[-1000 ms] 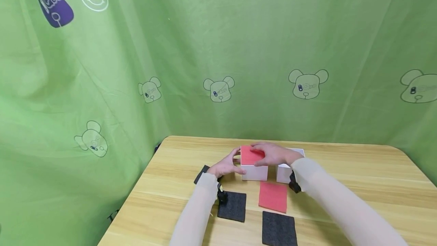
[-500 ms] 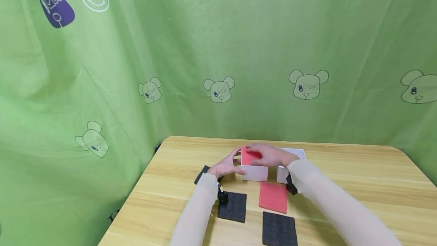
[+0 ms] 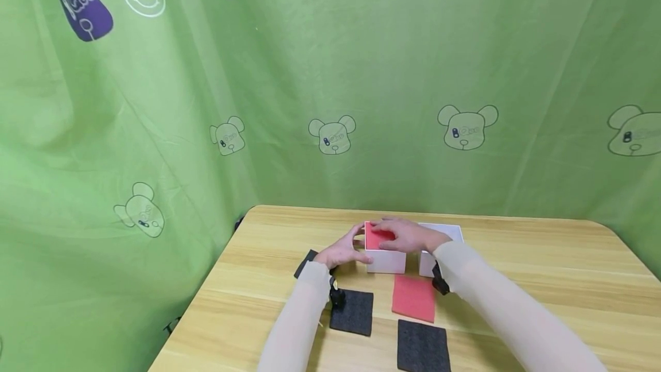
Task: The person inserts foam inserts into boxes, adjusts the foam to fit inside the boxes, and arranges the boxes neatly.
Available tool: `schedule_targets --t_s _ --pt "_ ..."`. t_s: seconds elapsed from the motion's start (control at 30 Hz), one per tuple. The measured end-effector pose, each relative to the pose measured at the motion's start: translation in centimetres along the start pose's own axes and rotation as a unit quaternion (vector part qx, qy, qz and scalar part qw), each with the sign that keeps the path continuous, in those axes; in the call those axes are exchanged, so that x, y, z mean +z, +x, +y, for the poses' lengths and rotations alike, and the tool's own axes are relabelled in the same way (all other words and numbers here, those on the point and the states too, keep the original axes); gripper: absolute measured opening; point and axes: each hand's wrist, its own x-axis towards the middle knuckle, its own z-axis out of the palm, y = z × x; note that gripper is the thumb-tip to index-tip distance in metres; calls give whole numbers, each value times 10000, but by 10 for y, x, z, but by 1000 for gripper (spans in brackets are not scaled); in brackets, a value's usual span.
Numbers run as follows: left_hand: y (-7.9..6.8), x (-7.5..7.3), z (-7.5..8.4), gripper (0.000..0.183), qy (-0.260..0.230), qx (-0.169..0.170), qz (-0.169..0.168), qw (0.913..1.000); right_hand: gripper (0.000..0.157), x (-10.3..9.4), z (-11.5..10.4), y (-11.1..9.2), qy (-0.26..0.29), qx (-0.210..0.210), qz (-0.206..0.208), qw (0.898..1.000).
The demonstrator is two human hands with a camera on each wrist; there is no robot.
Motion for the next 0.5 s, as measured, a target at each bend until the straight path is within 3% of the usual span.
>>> schedule_targets --t_s 0.5 --pt "1 0 -4 96 -117 77 -36 9999 53 0 2 -2 95 15 62 9999"
